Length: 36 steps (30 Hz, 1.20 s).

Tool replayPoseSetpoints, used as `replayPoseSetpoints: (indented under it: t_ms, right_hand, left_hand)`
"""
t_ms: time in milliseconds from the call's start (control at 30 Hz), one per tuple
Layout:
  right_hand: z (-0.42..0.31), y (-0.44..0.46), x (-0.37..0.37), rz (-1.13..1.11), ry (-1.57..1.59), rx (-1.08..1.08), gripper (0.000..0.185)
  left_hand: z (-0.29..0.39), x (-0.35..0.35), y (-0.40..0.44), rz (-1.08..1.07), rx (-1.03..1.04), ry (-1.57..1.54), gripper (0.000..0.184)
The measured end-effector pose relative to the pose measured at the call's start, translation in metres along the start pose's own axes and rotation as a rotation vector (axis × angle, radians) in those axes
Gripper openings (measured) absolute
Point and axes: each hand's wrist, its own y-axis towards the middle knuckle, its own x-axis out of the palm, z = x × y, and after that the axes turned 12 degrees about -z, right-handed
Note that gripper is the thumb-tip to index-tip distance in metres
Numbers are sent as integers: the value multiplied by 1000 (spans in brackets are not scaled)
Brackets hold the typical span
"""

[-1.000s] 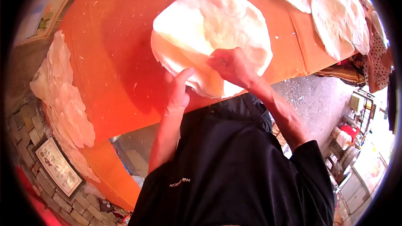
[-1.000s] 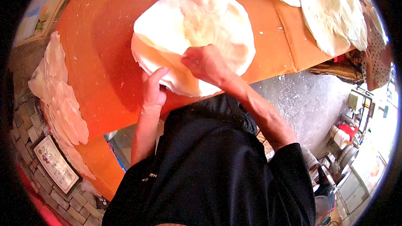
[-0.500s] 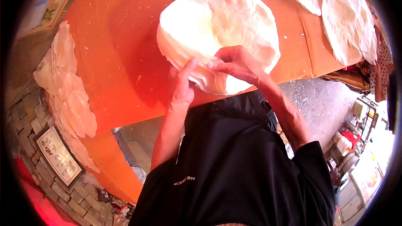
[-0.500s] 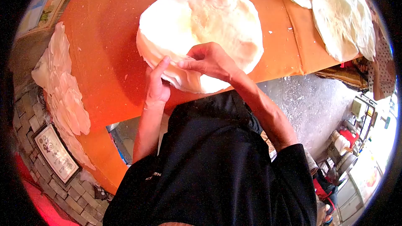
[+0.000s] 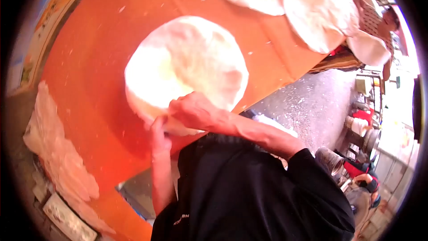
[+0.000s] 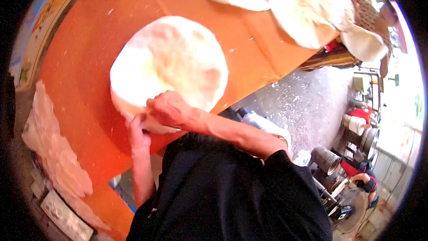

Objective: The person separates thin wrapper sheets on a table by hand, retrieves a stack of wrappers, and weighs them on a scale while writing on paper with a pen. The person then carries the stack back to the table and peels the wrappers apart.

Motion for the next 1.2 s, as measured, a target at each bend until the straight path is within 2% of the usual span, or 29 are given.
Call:
replayPoseSetpoints:
  t_ms: [33,100,133,167,200,233,267,300,333,367,400,467,500,533,600,667,733,767,800,833,867,900,933,967,1033,1100,1167,1200]
  right_hand:
    - [6,-1,-13,22,-24,15,13]
    - [15,2,-39,74,296,71,7]
    - [32,-3,-65,70,295,-17,6]
    - [40,-14,-96,155,379,-29,12]
    - [47,-25,-137,108,394,60,19]
    - [73,-32,-158,241,825,88,20]
    - [66,-43,-205,263,558,305,19]
    - [70,-57,-239,400,349,109,12]
    - [82,-68,-276,435,220,35,13]
    - [90,-79,-310,534,-70,-42,13]
    - [93,-96,-347,576,-372,231,17]
    - [86,-113,-396,728,-661,-189,14]
    - [48,-117,-404,735,-528,52,14]
    - [11,-121,-403,732,-386,290,14]
    - [3,-127,-400,712,-493,214,12]
    - [24,-131,-377,608,-784,333,14]
    - [54,-129,-343,486,-1069,439,17]
    - [70,-122,-312,348,-944,583,18]
    - [93,-118,-283,193,-960,591,17]
    - [122,-115,-248,32,-970,595,17]
    - [168,-119,-197,393,-917,94,20]
    - [147,-102,-166,-1,-699,269,21]
    - [104,-85,-147,-54,-315,162,20]
    - [57,-64,-124,-79,13,276,31]
    - [8,-35,-83,-119,393,82,48]
    - [-15,-16,-60,-187,490,-8,47]
    - [-26,-9,-63,-239,542,58,40]
    - [-13,-7,-48,-134,685,43,37]
  left_hand:
    - [-6,-15,5,45,-76,-36,48]
    - [-7,-32,5,-43,-47,-60,53]
    - [-11,-37,6,-81,30,-97,53]
    - [-17,-57,8,-89,0,-162,54]
    - [-20,-79,11,-95,-34,-226,54]
    - [-18,-91,13,-112,-43,-239,54]
    - [-16,-101,15,-129,-52,-253,55]
    - [-20,-117,21,-128,-74,-245,55]
    - [-25,-125,26,-135,-74,-248,55]
    - [-29,-131,29,-186,-96,-281,55]
    - [-31,-133,30,-235,-118,-313,56]
    - [-34,-131,29,-202,-148,-355,57]
    - [-43,-142,31,-152,-151,-419,57]
    - [-49,-148,30,-98,-156,-482,56]
    - [-48,-143,23,-145,-137,-425,63]
    - [-42,-137,16,-196,-120,-368,69]
    - [-34,-132,7,-344,-156,-360,75]
    - [-31,-130,2,-339,-154,-362,75]
    - [-28,-125,-2,-357,-103,-369,76]
    - [-28,-122,-6,-368,-56,-374,78]
    - [-29,-120,-7,-369,18,-300,78]
    - [-24,-110,-9,-373,88,-211,76]
    - [-12,-95,-12,-426,69,-199,73]
    - [-6,-81,-13,-431,118,-137,71]
    - [9,-50,-13,-421,150,-69,68]
    - [33,-13,-17,-432,185,-30,65]
    - [37,-11,-16,-468,178,-13,66]
    - [35,-12,-16,-435,188,-1,65]
